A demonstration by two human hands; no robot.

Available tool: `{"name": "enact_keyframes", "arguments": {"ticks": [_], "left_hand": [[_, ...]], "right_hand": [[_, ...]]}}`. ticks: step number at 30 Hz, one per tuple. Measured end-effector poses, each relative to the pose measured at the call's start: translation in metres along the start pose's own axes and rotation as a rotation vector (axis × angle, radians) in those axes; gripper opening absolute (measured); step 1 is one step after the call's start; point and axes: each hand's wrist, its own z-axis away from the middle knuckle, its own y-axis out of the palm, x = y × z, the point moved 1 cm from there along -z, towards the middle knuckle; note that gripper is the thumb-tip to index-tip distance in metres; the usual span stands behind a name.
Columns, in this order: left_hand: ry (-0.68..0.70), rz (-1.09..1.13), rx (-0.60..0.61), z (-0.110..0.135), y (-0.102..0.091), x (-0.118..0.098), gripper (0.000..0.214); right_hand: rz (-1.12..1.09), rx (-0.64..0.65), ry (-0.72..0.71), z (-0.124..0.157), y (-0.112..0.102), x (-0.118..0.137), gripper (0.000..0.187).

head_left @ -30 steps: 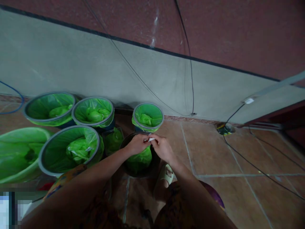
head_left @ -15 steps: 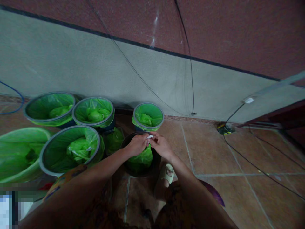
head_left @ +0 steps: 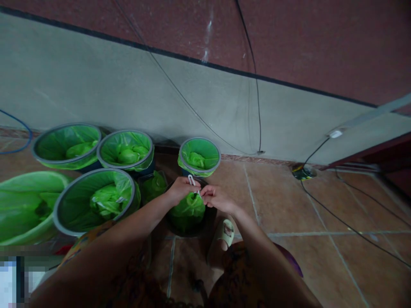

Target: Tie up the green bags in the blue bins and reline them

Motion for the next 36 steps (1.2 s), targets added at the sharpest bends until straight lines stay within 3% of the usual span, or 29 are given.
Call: {"name": "enact_keyframes", "arguments": {"ticks": [4, 9, 11, 14, 17, 22, 27, 29, 32, 36], "left_hand": [[0.109, -0.24, 0.096, 0.0, -0.001, -0.003, 0.012], [0.396, -0.739, 0.141, 0.005, -0.001, -0.01, 0.018], [0.544, -0.886, 0.175, 0.009, -0.001, -0.013, 0.03], [0.752, -1.015, 0.243, 0.016, 0.0, -0.015, 0.039], [0.836, -1.116, 0.208, 0.019, 0.003, -0.013, 0.034], [0.818, -1.118, -0.002, 0.022, 0.006, -0.001, 0.032], [0.701, -1.046, -0.16, 0.019, 0.003, 0.006, 0.015], [0.675, -1.043, -0.119, 0.018, 0.001, 0.005, 0.015], [0.602, -1.107, -0.08, 0.015, -0.003, 0.004, 0.019], [0.346, -1.284, -0.114, 0.012, -0.009, 0.005, 0.021]], "right_hand": [[0.342, -0.151, -0.052, -0.012, 0.0, -0.016, 0.016], [0.592, -0.243, -0.115, -0.012, 0.0, -0.01, 0.028], [0.563, -0.264, -0.155, -0.01, 0.002, -0.004, 0.033], [0.377, -0.169, -0.228, -0.01, 0.007, 0.002, 0.036], [0.128, -0.102, -0.157, -0.015, 0.012, -0.001, 0.031], [-0.169, -0.103, -0.01, -0.018, 0.013, -0.004, 0.015], [-0.209, -0.121, -0.023, -0.016, 0.008, -0.003, 0.009], [-0.113, -0.164, -0.018, -0.015, 0.006, -0.003, 0.007], [0.257, -0.272, -0.014, -0.012, 0.002, -0.002, 0.013], [0.766, -0.401, 0.14, -0.009, -0.006, -0.003, 0.016]]}}
